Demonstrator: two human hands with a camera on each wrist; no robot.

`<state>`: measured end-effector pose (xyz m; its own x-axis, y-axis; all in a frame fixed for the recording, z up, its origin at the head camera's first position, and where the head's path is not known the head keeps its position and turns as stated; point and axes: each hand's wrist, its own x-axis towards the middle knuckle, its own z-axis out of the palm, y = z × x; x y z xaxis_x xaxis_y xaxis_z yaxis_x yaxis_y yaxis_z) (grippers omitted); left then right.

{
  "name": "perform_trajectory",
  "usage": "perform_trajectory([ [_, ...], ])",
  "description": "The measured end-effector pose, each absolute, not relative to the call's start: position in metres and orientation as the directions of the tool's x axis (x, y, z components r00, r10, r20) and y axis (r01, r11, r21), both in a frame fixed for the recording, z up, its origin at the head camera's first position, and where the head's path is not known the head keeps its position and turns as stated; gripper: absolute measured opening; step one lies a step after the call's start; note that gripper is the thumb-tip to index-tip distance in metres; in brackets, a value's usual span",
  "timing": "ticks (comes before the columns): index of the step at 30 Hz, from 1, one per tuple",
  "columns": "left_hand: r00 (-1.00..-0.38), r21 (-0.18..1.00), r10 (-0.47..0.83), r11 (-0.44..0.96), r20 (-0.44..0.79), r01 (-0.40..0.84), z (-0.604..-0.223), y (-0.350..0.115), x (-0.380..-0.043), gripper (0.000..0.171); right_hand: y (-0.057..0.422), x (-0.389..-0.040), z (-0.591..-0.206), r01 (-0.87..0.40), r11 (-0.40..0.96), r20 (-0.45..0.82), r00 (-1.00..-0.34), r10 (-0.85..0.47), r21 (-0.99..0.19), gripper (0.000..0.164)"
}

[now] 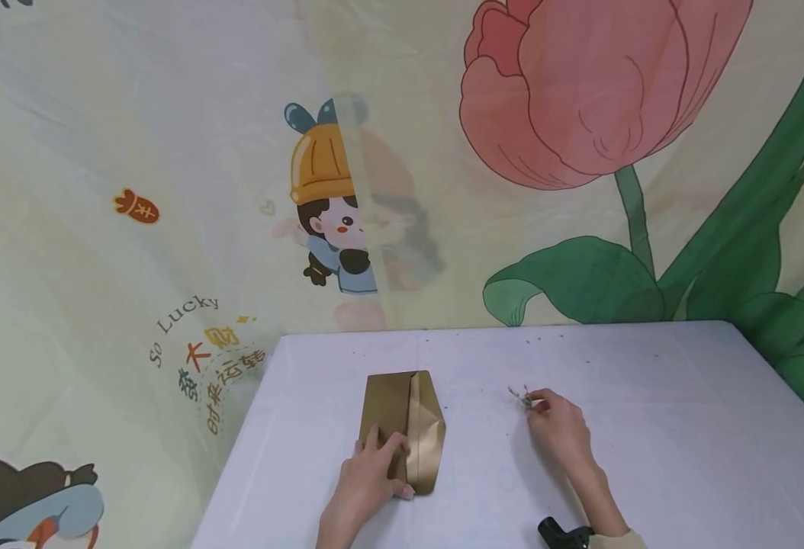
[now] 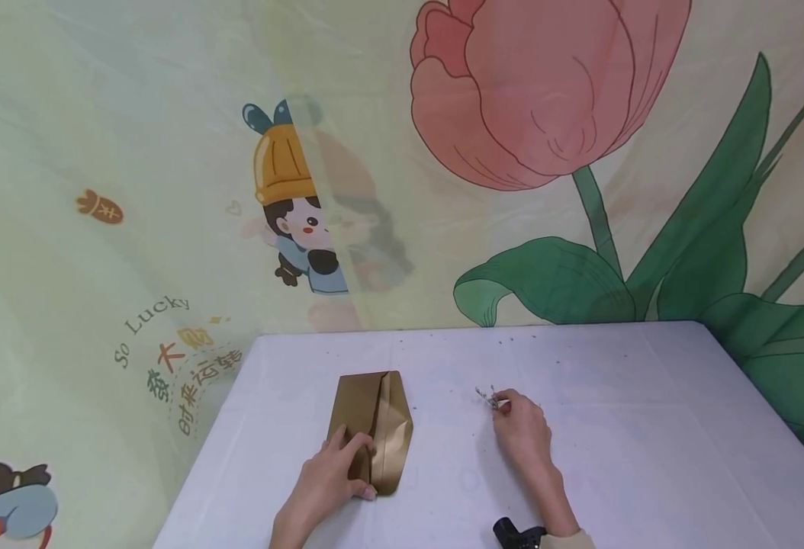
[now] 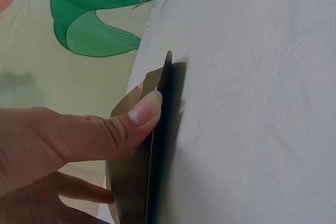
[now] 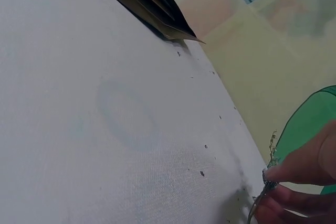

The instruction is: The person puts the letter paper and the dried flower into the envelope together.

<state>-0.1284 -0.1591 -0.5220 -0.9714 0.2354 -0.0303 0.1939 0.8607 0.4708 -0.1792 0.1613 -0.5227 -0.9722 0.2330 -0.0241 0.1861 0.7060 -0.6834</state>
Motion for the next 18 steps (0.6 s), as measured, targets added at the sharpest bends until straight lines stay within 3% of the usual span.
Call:
perform_trajectory([
  [10, -0.971, 0.459, 0.238, 0.865, -0.019, 0.203, -0.524, -0.16, -0.127, 0.063, 0.153, -0.177, -0.523, 0.201, 0.602, -0.121, -0.978, 0.171, -0.773, 0.037],
  [18, -0.97, 0.464, 0.241, 0.862, -0.022, 0.204, -0.525, -0.159, -0.129, 0.061, 0.148, -0.174, -0.522, 0.19, 0.551, -0.129, -0.981, 0.148, -0.813, 0.034],
])
